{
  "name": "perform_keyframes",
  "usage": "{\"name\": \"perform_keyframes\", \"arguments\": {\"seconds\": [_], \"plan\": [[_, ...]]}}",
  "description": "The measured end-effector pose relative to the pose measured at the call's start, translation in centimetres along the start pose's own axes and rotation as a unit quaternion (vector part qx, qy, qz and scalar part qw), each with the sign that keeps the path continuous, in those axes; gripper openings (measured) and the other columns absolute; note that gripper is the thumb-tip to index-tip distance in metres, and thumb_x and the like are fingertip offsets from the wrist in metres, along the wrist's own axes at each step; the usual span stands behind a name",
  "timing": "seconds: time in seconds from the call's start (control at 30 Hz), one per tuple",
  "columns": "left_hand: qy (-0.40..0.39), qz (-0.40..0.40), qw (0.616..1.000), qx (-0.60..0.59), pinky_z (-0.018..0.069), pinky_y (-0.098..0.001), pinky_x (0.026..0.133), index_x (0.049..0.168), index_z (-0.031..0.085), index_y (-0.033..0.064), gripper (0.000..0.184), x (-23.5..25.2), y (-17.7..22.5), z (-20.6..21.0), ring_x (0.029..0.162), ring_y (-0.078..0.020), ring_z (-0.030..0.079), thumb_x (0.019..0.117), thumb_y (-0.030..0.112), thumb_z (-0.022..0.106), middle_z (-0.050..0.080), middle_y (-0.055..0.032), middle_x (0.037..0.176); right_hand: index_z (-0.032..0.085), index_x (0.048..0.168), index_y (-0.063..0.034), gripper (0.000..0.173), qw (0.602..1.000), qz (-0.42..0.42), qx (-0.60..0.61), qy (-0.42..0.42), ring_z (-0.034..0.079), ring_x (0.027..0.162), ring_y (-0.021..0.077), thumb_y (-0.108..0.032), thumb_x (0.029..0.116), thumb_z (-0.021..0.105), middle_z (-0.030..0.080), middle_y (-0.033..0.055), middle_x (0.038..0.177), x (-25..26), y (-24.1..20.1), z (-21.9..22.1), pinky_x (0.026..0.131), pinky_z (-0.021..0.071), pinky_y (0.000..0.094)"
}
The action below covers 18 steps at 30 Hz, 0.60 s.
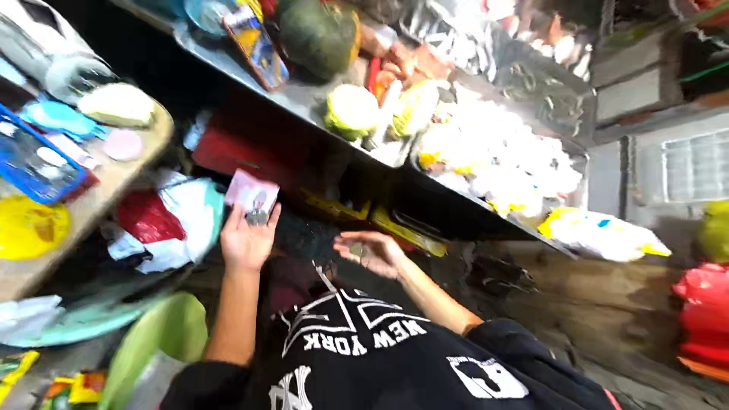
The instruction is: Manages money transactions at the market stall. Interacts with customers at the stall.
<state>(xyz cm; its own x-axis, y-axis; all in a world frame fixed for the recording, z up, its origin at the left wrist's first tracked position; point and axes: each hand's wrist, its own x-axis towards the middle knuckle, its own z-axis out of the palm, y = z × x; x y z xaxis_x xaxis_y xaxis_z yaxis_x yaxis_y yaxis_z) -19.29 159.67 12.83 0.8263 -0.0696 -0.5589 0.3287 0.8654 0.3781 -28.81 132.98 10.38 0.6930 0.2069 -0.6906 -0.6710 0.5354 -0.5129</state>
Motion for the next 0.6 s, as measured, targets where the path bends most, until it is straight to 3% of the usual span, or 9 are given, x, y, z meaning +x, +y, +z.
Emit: {"name": "perform_keyframes", "arguments": {"seconds": [0.03, 0.1, 0.17, 0.3, 0.4, 0.6], "plan": [[-0.022, -0.024, 0.999, 0.000, 0.0554, -0.0460, 0.099, 0.136, 0.048, 0.0134, 0.041, -0.9, -2.4, 1.2, 0.118, -0.0266, 0.065, 0.1126, 0.036, 0.023, 0.064, -0.0106, 0.127, 0.057, 0.129, 0.0021, 0.054, 0.999, -0.031, 0.036, -0.025, 0.066, 0.118, 0.0280, -0.035, 0.1070, 0.024, 0.068, 0.0166, 0.126, -2.3, -0.1, -2.3, 0.100, 0.0549, 0.0418], [-0.065, -0.076, 0.995, 0.000, 0.0580, -0.0454, 0.096, 0.134, 0.051, 0.0120, 0.042, -2.9, -7.5, 3.4, 0.116, -0.0302, 0.067, 0.1122, 0.037, 0.025, 0.066, -0.0143, 0.126, 0.058, 0.134, 0.0009, 0.074, 0.990, -0.089, 0.086, -0.062, 0.061, 0.127, 0.0335, -0.061, 0.1018, 0.034, 0.064, 0.0202, 0.135, -6.7, 0.0, -6.4, 0.108, 0.0500, 0.0463], [-0.114, -0.140, 0.984, -0.010, 0.0582, -0.0452, 0.096, 0.133, 0.051, 0.0104, 0.043, -4.5, -12.3, 5.2, 0.114, -0.0323, 0.068, 0.1120, 0.038, 0.026, 0.066, -0.0173, 0.126, 0.056, 0.140, -0.0017, 0.087, 0.979, -0.142, 0.124, -0.080, 0.057, 0.132, 0.0353, -0.074, 0.0969, 0.032, 0.060, 0.0212, 0.141, -10.4, 0.0, -9.0, 0.111, 0.0467, 0.0481], [-0.152, -0.263, 0.953, -0.022, 0.0555, -0.0446, 0.101, 0.138, 0.048, 0.0097, 0.047, -6.6, -19.7, 8.4, 0.119, -0.0356, 0.065, 0.1113, 0.042, 0.028, 0.061, -0.0210, 0.133, 0.055, 0.141, -0.0009, 0.092, 0.941, -0.225, 0.225, -0.117, 0.051, 0.137, 0.0405, -0.078, 0.0925, 0.039, 0.054, 0.0261, 0.146, -15.1, -1.0, -11.7, 0.114, 0.0434, 0.0496], [-0.180, -0.315, 0.931, 0.039, 0.0538, -0.0407, 0.103, 0.142, 0.048, 0.0151, 0.047, -7.6, -23.0, 10.3, 0.125, -0.0312, 0.063, 0.1108, 0.046, 0.029, 0.060, -0.0164, 0.139, 0.053, 0.143, -0.0015, 0.094, 0.928, -0.272, 0.221, -0.123, 0.050, 0.139, 0.0399, -0.079, 0.0913, 0.041, 0.052, 0.0258, 0.148, -17.1, -1.7, -13.6, 0.115, 0.0428, 0.0492], [-0.224, -0.437, 0.868, 0.076, 0.0538, -0.0456, 0.102, 0.142, 0.047, 0.0137, 0.047, -5.9, -29.3, 14.0, 0.125, -0.0366, 0.061, 0.1108, 0.044, 0.028, 0.058, -0.0205, 0.140, 0.055, 0.142, -0.0029, 0.095, 0.885, -0.378, 0.269, -0.030, 0.052, 0.137, 0.0383, -0.081, 0.0916, 0.035, 0.055, 0.0238, 0.146, -20.1, -1.2, -17.0, 0.114, 0.0440, 0.0488]]}}
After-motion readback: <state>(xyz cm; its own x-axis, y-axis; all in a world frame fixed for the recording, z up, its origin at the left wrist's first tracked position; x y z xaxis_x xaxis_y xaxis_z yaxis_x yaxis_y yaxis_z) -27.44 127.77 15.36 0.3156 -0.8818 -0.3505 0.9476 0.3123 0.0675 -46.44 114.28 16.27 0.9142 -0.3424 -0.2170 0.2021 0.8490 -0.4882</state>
